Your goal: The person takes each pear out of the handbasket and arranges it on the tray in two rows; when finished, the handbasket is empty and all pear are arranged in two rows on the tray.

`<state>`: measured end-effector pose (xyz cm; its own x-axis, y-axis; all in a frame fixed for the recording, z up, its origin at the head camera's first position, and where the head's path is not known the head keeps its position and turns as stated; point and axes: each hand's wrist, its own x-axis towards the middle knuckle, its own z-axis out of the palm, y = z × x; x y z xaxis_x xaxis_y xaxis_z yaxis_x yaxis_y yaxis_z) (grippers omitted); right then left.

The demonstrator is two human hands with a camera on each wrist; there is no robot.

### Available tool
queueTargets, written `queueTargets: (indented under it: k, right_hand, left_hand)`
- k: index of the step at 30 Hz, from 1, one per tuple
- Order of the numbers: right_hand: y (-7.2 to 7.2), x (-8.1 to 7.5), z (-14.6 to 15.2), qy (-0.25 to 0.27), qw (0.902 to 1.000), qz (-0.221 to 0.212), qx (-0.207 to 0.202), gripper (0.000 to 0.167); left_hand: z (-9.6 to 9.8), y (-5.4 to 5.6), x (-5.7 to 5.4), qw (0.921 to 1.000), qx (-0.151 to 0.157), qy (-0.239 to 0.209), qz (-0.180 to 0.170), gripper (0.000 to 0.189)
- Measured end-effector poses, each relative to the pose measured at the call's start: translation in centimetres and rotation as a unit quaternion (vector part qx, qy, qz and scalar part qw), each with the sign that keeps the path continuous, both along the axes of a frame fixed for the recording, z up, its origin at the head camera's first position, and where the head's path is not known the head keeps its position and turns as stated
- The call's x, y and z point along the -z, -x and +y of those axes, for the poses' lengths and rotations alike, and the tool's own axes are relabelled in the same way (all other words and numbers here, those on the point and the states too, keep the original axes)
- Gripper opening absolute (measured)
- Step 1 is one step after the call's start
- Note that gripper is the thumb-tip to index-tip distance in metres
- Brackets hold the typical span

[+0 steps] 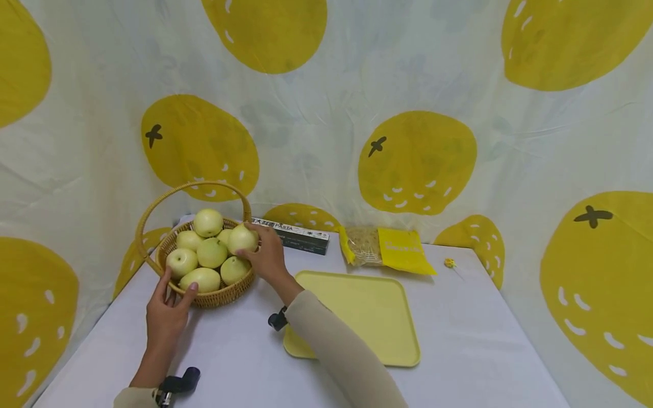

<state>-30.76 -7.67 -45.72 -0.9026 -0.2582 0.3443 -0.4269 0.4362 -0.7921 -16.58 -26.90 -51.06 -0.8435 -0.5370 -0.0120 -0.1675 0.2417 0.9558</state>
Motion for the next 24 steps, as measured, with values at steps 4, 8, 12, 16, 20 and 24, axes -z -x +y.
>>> queueTargets:
  k: [4,8,12,16,20,24]
  right_hand:
    - [-0.2,0.0,0.8,0.042,0.9991,-0.006,0.002,0.069]
    - [-0.3,0.2,1.7,0.075,0.9971,-0.014,0.002,0.068]
    - [-0.6,0.1,3.0,0.107,0.9941,-0.021,0.002,0.068]
    - [-0.9,0.1,4.5,0.121,0.9921,-0.033,0.005,0.068]
    - [-1.3,0.1,6.0,0.129,0.9904,-0.048,0.01,0.068]
    - [-1.9,-0.1,7.5,0.139,0.9886,-0.056,0.01,0.066]
  left_hand:
    - [0.1,0.0,-0.2,1.0,0.002,0.001,0.0,0.085]
    - [0.1,-0.1,-0.3,1.0,0.001,0.002,-0.002,0.085]
    - [0.1,0.0,-0.4,1.0,-0.001,0.0,-0.005,0.086]
    - [0.1,0.0,-0.4,1.0,-0.001,0.0,-0.007,0.085]
    - [0.0,-0.1,-0.3,1.0,0.001,0.0,-0.009,0.085]
    - [0.0,-0.1,-0.3,0.9999,0.001,0.0,-0.01,0.085]
